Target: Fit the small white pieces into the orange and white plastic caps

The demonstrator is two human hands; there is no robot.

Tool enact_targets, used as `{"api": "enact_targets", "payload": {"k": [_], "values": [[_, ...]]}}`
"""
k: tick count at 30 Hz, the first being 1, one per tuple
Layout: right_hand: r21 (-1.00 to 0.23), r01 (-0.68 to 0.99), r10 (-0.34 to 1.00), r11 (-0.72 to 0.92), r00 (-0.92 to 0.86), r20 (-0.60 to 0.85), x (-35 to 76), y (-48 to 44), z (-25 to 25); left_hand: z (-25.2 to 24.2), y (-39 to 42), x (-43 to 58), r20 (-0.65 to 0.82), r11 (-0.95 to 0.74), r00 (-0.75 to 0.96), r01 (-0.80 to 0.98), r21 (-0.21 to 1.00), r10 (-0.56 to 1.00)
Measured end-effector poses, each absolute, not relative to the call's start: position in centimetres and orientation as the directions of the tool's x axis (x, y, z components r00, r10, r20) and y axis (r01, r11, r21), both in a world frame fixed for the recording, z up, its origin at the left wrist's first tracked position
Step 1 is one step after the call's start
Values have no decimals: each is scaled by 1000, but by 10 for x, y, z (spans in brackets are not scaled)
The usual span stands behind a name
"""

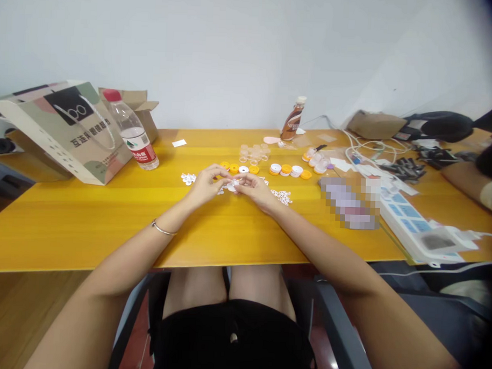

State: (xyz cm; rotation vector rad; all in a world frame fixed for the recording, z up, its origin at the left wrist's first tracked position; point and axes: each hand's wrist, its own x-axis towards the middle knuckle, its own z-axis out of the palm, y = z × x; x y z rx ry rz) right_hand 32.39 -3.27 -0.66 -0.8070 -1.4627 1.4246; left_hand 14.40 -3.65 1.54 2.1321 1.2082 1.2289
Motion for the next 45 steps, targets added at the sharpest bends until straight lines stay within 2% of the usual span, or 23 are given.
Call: {"api": "enact_targets", "payload": {"k": [5, 12, 21, 27, 32, 42, 45], "values": [[-985, -120, 904, 124, -396, 162, 323, -33, -8, 14, -37, 145, 450, -521, 263, 477, 708, 853], [-983, -118, 900, 142, -399, 178, 322, -32, -12, 10, -36, 146, 325, -422, 287, 416, 805, 901], [-974, -118, 887, 195, -403, 226, 320, -34, -15, 6, -37, 146, 363, -430, 234, 409, 805, 902], [-973, -144, 884, 180, -410, 225, 321, -35, -12, 4, -34, 147, 292, -342, 217, 253, 905, 932], [-976, -160, 895, 147, -399, 201, 324, -34, -7, 5, -29, 144, 308, -345, 216, 162, 925, 927], [-977, -169, 891, 127, -415, 187, 325, -33, -7, 8, -31, 145, 276, -310, 230, 127, 942, 933], [-978, -191, 904, 86, -398, 157, 326, -31, -6, 5, -29, 144, 281, -316, 199, 173, 933, 939]]}}
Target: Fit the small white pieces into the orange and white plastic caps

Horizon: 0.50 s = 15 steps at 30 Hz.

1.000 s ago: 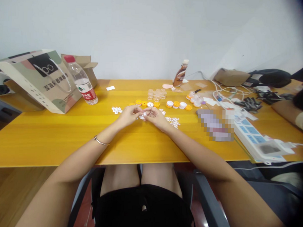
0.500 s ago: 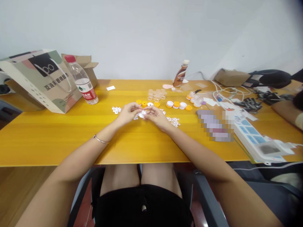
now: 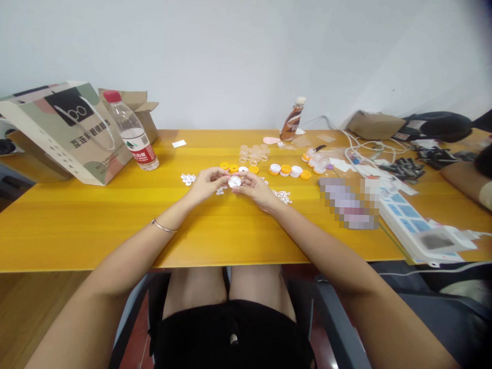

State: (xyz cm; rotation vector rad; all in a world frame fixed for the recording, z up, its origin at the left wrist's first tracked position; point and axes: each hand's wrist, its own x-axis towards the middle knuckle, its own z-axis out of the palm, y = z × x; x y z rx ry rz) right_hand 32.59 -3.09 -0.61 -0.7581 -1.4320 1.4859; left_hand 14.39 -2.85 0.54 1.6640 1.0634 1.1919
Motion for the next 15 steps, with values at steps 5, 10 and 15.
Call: {"api": "enact_targets", "payload": {"k": [5, 10, 15], "values": [[-967, -236, 976, 91, -172, 134, 341, -15, -3, 1, -18, 131, 402, -400, 105, 483, 779, 910], [-950, -205, 971, 235, 95, 220, 373, 11, 1, -3, -14, 122, 447, -420, 131, 640, 643, 885], [-945, -127, 927, 302, 269, 260, 410, 34, 4, -3, -17, 125, 457, -455, 194, 680, 576, 868]]}}
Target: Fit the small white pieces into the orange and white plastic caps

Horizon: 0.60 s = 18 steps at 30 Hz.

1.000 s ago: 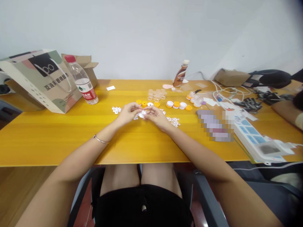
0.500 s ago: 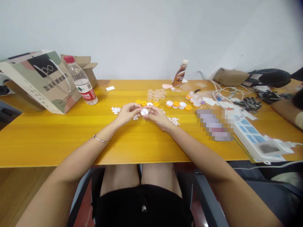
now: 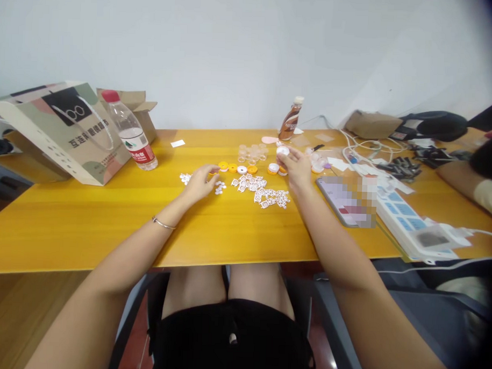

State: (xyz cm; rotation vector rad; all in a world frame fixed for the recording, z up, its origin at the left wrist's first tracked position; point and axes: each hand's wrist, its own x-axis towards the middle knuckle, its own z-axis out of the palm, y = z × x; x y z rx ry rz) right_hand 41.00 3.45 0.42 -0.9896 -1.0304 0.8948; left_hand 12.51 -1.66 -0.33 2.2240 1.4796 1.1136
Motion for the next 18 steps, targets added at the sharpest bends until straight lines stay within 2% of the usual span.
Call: {"api": "enact_targets", "payload": {"k": [6, 13, 15, 18], "values": [[-939, -125, 916, 320, 294, 273, 428, 45, 0, -9, -17, 142, 466, -520, 272, 642, 564, 842], [-939, -152, 914, 308, 321, 248, 423, 47, 0, 14, 9, 228, 436, -727, 581, 564, 393, 687], [-937, -155, 910, 313, 331, 249, 423, 47, 0, 19, 23, 259, 436, -739, 597, 568, 363, 673], [-925, -134, 889, 355, 355, 290, 424, 48, 0, 17, 40, 297, 386, -696, 579, 593, 405, 718]]}}
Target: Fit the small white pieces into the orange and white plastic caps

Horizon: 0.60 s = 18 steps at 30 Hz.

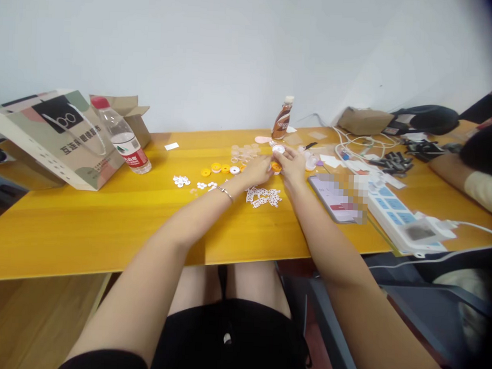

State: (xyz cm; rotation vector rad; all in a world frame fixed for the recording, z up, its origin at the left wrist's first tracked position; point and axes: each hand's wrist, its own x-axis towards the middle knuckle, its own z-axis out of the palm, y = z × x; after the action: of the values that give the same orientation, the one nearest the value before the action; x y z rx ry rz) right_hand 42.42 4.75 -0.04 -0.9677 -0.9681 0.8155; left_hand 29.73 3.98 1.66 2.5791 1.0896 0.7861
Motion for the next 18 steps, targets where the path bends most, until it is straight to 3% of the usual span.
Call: {"api": "enact_targets", "payload": {"k": [4, 10, 15, 18], "values": [[-914, -101, 854, 393, 410, 322, 426, 46, -1, 5, 53, 323, 356, -653, 548, 616, 440, 757], [-910, -38, 858, 412, 354, 373, 423, 44, -2, 3, 52, 318, 344, -594, 485, 633, 497, 804], [-916, -68, 889, 396, 278, 364, 412, 33, 5, 7, 28, 265, 443, -562, 357, 389, 731, 823], [-937, -119, 941, 329, 128, 314, 392, 16, 8, 8, 8, 217, 311, -360, 266, 160, 919, 913]]}}
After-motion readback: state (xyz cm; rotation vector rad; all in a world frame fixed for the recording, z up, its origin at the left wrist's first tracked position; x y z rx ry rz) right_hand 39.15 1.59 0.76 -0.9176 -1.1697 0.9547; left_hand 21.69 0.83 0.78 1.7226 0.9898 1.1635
